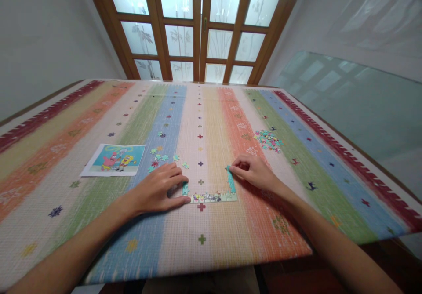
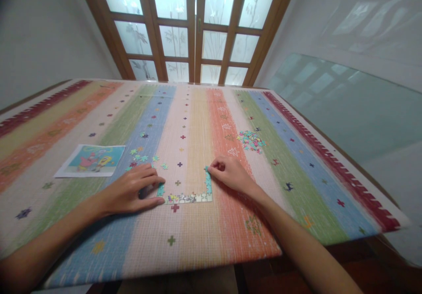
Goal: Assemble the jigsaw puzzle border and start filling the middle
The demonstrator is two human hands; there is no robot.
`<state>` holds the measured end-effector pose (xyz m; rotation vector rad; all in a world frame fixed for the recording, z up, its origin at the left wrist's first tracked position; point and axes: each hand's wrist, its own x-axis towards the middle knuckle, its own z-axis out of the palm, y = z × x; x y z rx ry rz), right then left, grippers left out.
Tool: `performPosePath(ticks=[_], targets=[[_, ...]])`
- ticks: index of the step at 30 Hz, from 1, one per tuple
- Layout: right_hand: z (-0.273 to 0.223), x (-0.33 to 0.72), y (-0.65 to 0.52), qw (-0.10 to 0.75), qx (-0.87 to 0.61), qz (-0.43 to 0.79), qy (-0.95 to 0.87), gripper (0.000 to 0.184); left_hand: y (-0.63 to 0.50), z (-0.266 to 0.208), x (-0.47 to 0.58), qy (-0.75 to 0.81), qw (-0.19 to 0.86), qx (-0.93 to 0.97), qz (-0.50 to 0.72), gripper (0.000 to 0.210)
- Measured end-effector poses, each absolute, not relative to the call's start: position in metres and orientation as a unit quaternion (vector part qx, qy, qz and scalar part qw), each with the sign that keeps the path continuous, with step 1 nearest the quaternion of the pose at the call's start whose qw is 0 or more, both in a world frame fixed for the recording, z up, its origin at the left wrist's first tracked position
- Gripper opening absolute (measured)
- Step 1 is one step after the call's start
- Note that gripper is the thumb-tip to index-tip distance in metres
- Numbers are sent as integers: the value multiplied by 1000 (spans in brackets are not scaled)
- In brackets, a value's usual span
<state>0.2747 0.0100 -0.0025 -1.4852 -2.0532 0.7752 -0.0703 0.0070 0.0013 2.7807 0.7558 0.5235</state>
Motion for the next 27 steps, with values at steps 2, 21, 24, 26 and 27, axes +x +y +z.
performPosePath(ticks=[2, 21, 24, 26, 27], targets=[[-2, 274, 10, 244, -551, 266, -753, 22, 7, 1, -71, 253, 104, 945, 181, 29], [-1, 272, 8, 229, -527, 232, -785, 12, 5, 2, -70, 251, 73, 949, 177, 28], [-2, 274, 9, 234, -524, 233, -785, 13, 5, 2, -70, 250, 71, 950, 173, 29], [-2, 275, 8, 238, -524, 231, -784, 15, 5, 2, -70, 249, 69, 951, 169, 28], [-2, 275, 8, 239, -522, 230, -786, 15, 4, 2, -70, 249, 69, 952, 167, 28]])
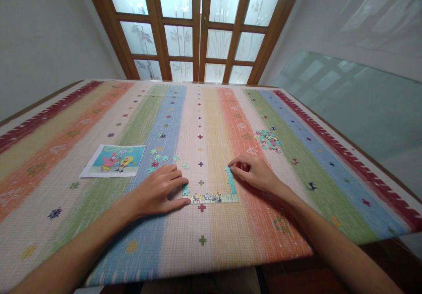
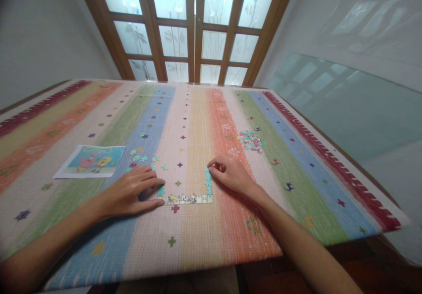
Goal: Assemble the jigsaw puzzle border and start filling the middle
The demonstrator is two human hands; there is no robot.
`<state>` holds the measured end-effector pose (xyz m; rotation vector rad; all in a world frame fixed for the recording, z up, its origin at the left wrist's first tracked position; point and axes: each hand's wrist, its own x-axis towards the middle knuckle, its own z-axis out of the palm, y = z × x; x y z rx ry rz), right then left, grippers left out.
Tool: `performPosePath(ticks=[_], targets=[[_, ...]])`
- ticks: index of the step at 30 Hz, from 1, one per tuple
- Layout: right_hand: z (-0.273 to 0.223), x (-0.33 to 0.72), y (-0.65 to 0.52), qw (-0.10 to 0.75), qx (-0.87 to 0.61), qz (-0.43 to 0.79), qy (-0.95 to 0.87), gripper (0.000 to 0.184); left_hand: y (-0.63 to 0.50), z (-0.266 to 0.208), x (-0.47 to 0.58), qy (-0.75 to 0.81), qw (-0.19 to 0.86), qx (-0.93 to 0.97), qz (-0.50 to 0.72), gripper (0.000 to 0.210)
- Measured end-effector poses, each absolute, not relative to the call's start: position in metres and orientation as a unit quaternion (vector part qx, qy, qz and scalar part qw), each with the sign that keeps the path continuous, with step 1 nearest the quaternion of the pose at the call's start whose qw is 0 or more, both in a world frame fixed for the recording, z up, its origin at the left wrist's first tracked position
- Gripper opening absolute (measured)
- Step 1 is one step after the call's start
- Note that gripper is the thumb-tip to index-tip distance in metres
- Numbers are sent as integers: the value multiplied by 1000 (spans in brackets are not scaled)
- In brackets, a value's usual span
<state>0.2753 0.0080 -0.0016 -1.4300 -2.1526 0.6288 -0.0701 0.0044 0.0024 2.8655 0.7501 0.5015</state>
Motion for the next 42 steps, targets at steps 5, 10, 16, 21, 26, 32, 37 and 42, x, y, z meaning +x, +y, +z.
performPosePath(ticks=[5, 10, 16, 21, 26, 32, 37, 42], targets=[[10, 278, 5, 203, -488, 224, -819, 26, 4, 4, -70, 253, 73, 950, 167, 27], [17, 280, 2, 163, -472, 234, -835, 42, 4, 4, -69, 248, 74, 951, 170, 27], [13, 282, 3, 153, -468, 230, -839, 36, 4, 4, -69, 246, 76, 952, 166, 26], [17, 284, 1, 172, -456, 248, -837, 60, 4, 4, -71, 251, 69, 952, 164, 30], [18, 285, -1, 169, -429, 304, -834, 92, 4, 5, -73, 263, 50, 950, 162, 45], [16, 284, -2, 146, -437, 308, -832, 91, 3, 6, -72, 260, 48, 951, 158, 41], [16, 284, -2, 145, -437, 304, -834, 90, 4, 5, -71, 264, 66, 948, 167, 39], [16, 284, -3, 155, -438, 297, -834, 82, 5, 6, -72, 265, 53, 947, 175, 37]])
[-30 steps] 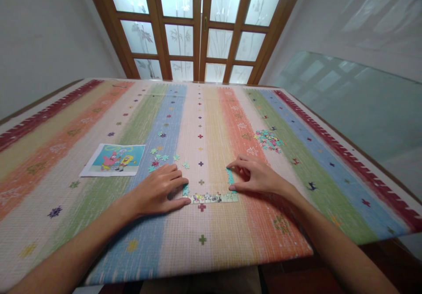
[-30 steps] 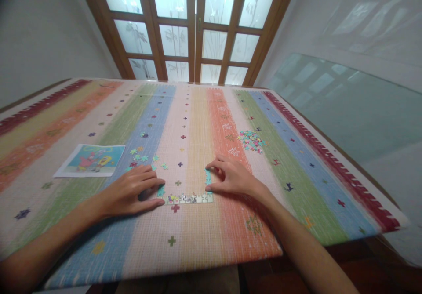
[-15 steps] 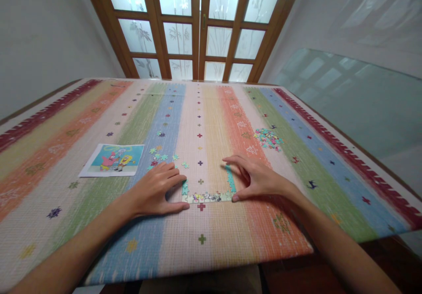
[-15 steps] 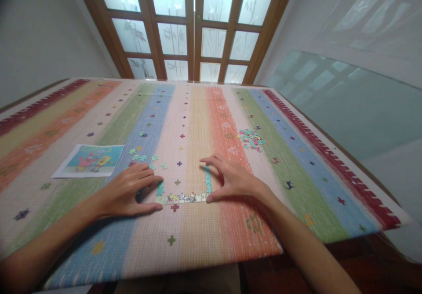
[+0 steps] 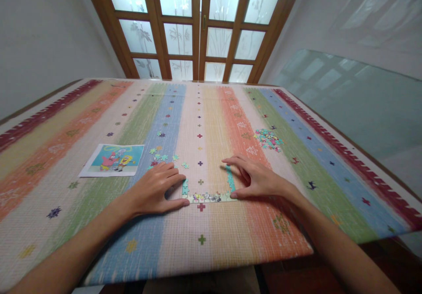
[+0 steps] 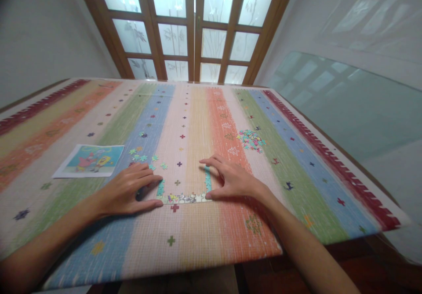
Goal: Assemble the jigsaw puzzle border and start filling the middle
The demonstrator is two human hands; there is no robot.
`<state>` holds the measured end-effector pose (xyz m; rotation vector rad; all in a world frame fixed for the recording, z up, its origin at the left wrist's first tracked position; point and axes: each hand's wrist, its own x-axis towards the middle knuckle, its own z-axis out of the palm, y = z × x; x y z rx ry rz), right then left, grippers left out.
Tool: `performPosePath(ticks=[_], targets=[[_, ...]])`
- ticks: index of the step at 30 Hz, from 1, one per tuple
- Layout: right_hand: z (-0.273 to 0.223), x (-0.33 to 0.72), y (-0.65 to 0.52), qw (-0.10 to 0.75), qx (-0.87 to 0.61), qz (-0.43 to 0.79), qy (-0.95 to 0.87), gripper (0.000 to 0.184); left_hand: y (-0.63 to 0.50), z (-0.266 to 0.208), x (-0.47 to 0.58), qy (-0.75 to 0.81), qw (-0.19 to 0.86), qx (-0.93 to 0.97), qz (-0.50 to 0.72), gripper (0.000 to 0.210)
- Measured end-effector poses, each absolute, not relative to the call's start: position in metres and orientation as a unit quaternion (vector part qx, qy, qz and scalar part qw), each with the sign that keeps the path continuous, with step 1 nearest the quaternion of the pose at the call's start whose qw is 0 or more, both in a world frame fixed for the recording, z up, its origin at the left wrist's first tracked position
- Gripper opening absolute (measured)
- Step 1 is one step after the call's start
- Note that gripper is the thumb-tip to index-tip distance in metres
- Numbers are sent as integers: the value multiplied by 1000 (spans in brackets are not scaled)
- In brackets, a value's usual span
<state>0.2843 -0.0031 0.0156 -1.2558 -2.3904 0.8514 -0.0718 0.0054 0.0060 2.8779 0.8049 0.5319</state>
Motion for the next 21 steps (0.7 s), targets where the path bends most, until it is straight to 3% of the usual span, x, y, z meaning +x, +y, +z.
performPosePath(ticks=[7, 21], targets=[[14, 282, -3, 165, -449, 284, -831, 67, 5, 6, -72, 277, 53, 946, 162, 24], [14, 282, -2, 172, -445, 282, -833, 57, 7, 6, -72, 269, 43, 948, 168, 23]])
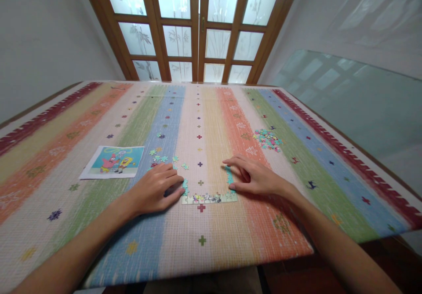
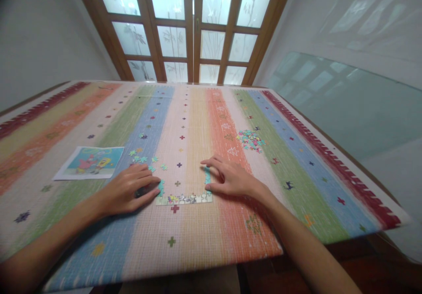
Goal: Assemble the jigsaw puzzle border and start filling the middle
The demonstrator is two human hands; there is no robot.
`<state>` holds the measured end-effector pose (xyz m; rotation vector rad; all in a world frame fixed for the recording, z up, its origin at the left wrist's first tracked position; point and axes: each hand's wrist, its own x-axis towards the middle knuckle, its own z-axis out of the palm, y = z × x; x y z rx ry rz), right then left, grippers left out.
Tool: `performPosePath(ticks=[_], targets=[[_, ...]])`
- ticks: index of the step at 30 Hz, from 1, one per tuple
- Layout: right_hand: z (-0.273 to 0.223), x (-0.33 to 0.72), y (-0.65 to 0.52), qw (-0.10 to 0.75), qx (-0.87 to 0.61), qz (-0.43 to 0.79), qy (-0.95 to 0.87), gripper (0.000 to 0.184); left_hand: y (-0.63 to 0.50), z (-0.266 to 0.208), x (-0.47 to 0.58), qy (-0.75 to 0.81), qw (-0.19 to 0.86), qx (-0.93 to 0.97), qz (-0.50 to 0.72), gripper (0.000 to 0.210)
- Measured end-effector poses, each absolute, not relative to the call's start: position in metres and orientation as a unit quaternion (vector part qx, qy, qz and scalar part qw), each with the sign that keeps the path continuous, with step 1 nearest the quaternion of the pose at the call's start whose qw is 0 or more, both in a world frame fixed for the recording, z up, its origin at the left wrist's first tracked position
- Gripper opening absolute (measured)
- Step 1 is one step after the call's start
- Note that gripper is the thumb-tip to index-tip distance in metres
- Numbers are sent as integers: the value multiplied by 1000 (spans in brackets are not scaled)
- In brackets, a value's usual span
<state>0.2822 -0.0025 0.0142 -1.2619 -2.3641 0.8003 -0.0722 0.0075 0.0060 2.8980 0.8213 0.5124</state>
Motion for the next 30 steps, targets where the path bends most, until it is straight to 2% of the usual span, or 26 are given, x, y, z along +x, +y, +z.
performPosePath(ticks=[13, 30], targets=[[9, 281, -2, 183, -441, 237, -846, 48, 15, 8, -81, 293, 63, 935, 190, 22], [4, 282, 2, 204, -446, 177, -853, 34, 11, 3, -74, 314, 98, 931, 161, 26]])
